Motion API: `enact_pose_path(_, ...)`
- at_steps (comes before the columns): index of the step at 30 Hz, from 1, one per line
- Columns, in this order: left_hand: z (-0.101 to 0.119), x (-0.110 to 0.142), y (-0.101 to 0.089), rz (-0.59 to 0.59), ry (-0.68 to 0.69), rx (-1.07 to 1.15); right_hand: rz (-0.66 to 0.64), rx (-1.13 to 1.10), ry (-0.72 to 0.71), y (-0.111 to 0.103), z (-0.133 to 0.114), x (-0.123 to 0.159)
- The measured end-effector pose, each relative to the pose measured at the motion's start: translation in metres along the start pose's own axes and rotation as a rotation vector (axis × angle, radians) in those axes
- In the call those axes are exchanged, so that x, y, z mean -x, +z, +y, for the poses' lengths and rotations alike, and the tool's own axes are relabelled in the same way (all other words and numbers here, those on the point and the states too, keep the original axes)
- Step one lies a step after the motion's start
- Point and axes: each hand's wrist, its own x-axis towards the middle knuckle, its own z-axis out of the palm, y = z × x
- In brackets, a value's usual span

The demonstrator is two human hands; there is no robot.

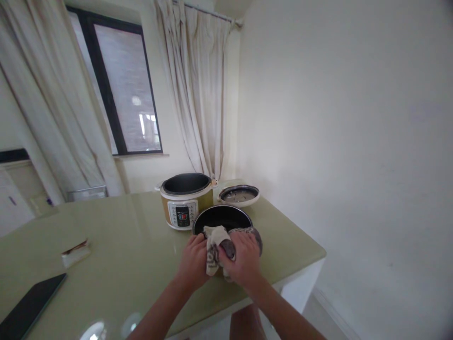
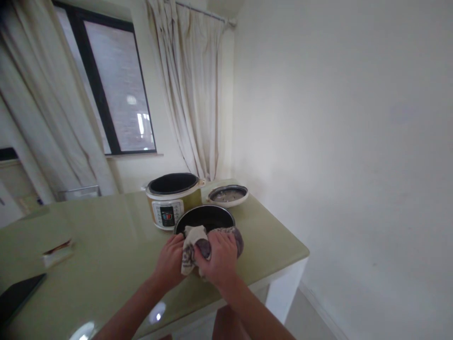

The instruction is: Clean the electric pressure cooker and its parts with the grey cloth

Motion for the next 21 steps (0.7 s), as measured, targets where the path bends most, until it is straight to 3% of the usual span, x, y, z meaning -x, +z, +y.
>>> enact_pose_path(3, 0.001, -0.001, -0.006, -0.043, 0.027, 0.030, -0.002, -0.126, -0.090, 0.003, 0.003, 0.002)
enact_pose_path(6, -0.019, -0.002, -0.023, -0.129, 0.077, -0.008, -0.091, -0.262, -0.176, -0.010, 0.034, -0.014)
enact_pose_path(8, -0.029, -0.001, -0.030, -0.123, 0.071, -0.068, -0.090, -0.297, -0.144, -0.015, 0.048, -0.020)
enact_pose_path(10, -0.027, 0.000, -0.026, -0.109, 0.057, -0.118, -0.010, -0.276, -0.047, -0.010, 0.047, -0.018)
enact_pose_path(13, -0.008, -0.002, -0.010, -0.113, 0.015, -0.138, 0.183, -0.208, 0.063, 0.010, 0.024, 0.002)
enact_pose_path(16, 0.012, -0.007, 0.003, -0.075, -0.010, -0.113, 0.282, -0.269, -0.007, 0.028, 0.009, 0.024)
enact_pose_path(18, 0.019, -0.009, 0.006, -0.067, 0.008, -0.092, 0.325, -0.342, -0.023, 0.032, 0.016, 0.029)
enact_pose_path(21, 0.019, -0.006, 0.005, -0.054, 0.040, -0.074, 0.432, -0.430, 0.140, 0.032, 0.049, 0.023)
